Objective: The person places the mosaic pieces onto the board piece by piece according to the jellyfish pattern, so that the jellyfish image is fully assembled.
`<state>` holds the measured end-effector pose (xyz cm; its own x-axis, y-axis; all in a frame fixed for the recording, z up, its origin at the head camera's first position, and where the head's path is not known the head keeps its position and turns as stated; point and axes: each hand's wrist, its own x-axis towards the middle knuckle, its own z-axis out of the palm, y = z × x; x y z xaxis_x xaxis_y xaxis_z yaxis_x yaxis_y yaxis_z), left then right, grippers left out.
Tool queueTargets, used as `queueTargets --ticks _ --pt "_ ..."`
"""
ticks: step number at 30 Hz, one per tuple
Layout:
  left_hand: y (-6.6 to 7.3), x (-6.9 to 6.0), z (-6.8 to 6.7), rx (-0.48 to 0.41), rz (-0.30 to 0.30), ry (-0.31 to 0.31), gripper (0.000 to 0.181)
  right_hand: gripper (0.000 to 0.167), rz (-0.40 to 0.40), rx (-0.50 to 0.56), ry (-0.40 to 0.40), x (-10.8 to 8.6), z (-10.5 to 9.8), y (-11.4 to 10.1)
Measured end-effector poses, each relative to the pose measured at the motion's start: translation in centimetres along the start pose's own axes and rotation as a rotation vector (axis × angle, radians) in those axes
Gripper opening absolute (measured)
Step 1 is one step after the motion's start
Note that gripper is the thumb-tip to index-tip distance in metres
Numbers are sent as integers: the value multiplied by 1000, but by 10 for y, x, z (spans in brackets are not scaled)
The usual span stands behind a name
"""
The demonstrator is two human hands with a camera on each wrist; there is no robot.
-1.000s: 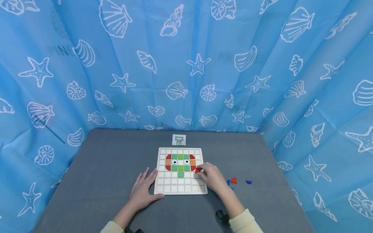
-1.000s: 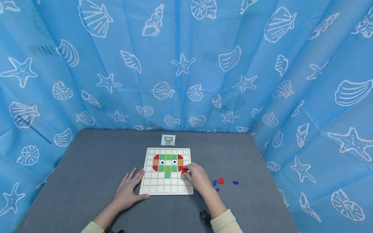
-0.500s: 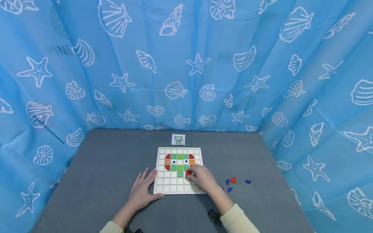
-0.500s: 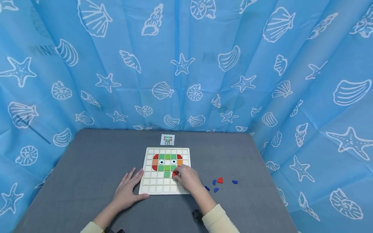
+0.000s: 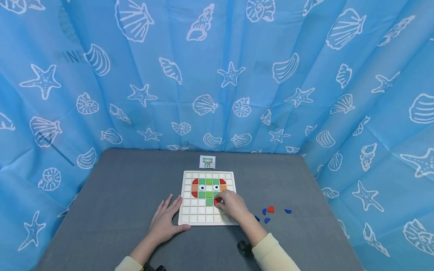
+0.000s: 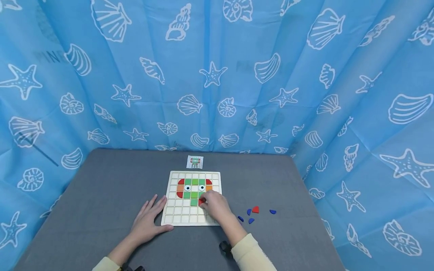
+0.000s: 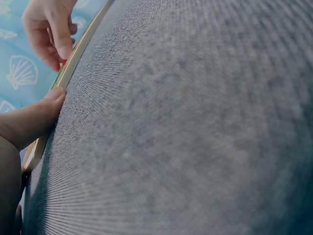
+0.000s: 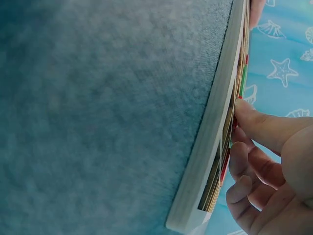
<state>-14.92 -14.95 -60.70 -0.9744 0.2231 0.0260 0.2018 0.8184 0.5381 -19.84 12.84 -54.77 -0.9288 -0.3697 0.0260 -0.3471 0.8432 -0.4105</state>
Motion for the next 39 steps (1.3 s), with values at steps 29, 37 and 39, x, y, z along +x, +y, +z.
queueTargets --ticks 29,37,39 --pt "-2 -1 0 6 16 24 116 18 21 71 123 -38 -35 25" --pt "-1 0 0 -1 8 10 116 21 113 96 163 -51 -40 45" --pt "-1 0 0 0 9 10 116 20 133 93 171 -54 -42 50"
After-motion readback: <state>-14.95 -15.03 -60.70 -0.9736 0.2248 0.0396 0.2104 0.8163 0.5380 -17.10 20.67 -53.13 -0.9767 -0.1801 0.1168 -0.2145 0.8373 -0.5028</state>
